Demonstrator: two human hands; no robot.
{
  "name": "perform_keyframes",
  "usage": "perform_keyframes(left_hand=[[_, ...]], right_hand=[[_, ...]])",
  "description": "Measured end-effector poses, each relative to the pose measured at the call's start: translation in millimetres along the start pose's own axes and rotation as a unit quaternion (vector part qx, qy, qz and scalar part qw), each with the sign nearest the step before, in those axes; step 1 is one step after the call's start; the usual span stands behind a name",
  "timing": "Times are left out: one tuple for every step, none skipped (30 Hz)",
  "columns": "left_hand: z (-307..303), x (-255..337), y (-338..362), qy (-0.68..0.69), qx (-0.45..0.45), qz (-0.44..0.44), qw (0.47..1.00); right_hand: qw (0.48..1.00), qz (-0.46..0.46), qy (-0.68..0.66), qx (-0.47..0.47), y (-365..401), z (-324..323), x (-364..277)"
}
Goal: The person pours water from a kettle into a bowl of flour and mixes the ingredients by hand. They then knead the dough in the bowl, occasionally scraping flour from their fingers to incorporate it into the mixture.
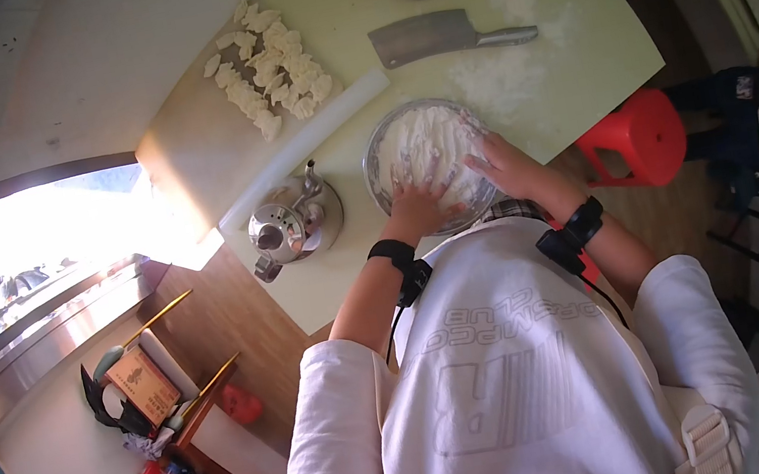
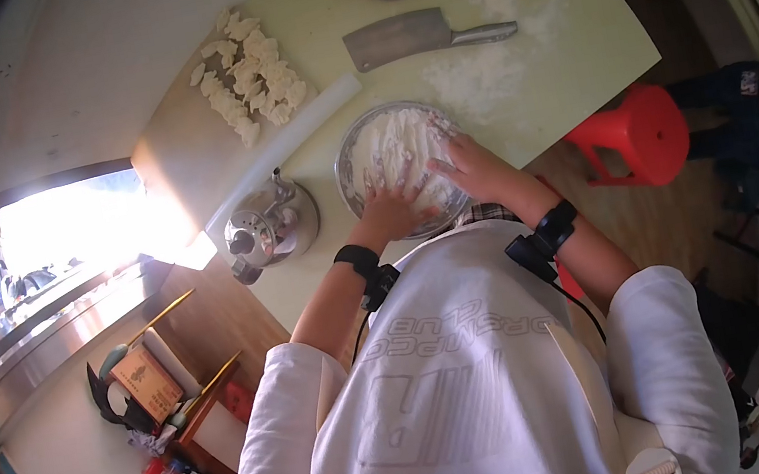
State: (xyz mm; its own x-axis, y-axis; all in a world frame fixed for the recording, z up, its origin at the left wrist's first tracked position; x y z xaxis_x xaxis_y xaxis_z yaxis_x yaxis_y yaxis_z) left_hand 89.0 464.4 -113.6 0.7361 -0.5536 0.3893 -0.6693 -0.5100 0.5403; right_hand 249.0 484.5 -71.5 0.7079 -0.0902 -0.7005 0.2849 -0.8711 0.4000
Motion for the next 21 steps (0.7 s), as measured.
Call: perform_keyframes(left_hand=[[-1.7,0.1,-0.5,-0.007,-0.021,-0.004,1.000],[-2.1,0.0,-1.0,-0.013,-0.043,-0.009,0.999],[0.7,-1.2,-1.6,-0.011,-0.042,-0.010,0.999],[5.5,-3.4,-2.7,-0.008,-0.035,0.001,0.999],[6.1,-4.3,-1.8,-0.004,-0.028,0.012,1.000],[6.9,-5.5,-0.1,-0.003,-0.027,0.010,1.000],[6.8,-5.8,1.6,0.006,-0.011,0.022,1.000],[1.8,-4.1,4.9,0.016,0.004,0.034,0.999],[-2.2,-3.3,10.0,0.018,0.005,0.036,0.999],[-6.3,-2.5,17.4,0.033,-0.003,0.061,0.998],[-12.4,-1.0,25.8,0.049,-0.010,0.085,0.995],[-17.6,-0.6,32.8,0.051,-0.011,0.084,0.995],[-23.1,-1.4,39.5,0.058,0.001,0.083,0.995],[-25.4,-4.3,45.2,0.064,0.013,0.082,0.994],[-20.3,-11.3,47.5,0.065,0.013,0.079,0.995],[-13.5,-19.9,47.6,0.083,0.068,0.082,0.991],[-14.4,-24.2,49.4,0.100,0.123,0.085,0.984],[-14.0,-26.9,50.7,0.102,0.124,0.084,0.983],[-14.4,-29.8,51.8,0.119,0.133,0.070,0.982],[-15.4,-31.4,53.1,0.136,0.141,0.055,0.979],[-11.9,-32.8,52.8,0.138,0.142,0.054,0.979]], right_hand=[[1.000,0.001,0.002,0.000,0.5,0.0,-0.6],[1.000,0.001,-0.003,0.004,0.7,0.2,-1.1],[1.000,-0.001,-0.009,0.008,0.7,1.5,-1.7],[1.000,-0.002,-0.007,0.006,-0.2,3.2,-2.1],[1.000,0.004,0.006,-0.004,-2.0,5.6,-1.5],[1.000,0.011,0.018,-0.013,-4.2,7.9,-0.8],[1.000,0.010,0.019,-0.013,-7.6,9.0,-0.4],[0.998,0.008,0.050,-0.035,-11.9,11.0,0.3],[0.995,0.006,0.081,-0.057,-15.0,13.4,1.8],[0.995,0.008,0.081,-0.058,-17.2,16.0,3.9],[0.994,-0.048,0.100,-0.010,-19.0,18.2,3.4],[0.987,-0.105,0.117,0.036,-20.8,19.3,2.0],[0.987,-0.107,0.117,0.034,-24.7,19.5,2.7],[0.982,-0.119,0.148,0.008,-28.8,20.9,3.2],[0.975,-0.133,0.179,-0.017,-32.7,22.8,2.9],[0.975,-0.134,0.178,-0.019,-35.5,24.2,2.3],[0.970,-0.135,0.200,-0.006,-37.6,25.0,1.5],[0.966,-0.135,0.221,0.008,-39.0,25.5,0.6],[0.965,-0.136,0.222,0.005,-41.2,27.9,0.9],[0.964,-0.107,0.244,-0.016,-44.1,31.8,1.5],[0.960,-0.079,0.265,-0.037,-46.3,34.9,1.9]])
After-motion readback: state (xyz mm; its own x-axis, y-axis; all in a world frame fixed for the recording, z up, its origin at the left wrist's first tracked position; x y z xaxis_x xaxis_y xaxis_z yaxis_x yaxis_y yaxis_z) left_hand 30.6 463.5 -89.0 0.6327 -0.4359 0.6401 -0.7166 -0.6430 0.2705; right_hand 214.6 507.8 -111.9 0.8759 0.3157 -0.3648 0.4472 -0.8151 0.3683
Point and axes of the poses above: each hand's wrist, its own y-axis away from the middle knuckle, its own z-axis out of the palm, x = y × z, the point moved 2 cm from there along -y, towards the middle knuckle, and after that the axes turned 10 degrees about z, right-handed, at the moved point
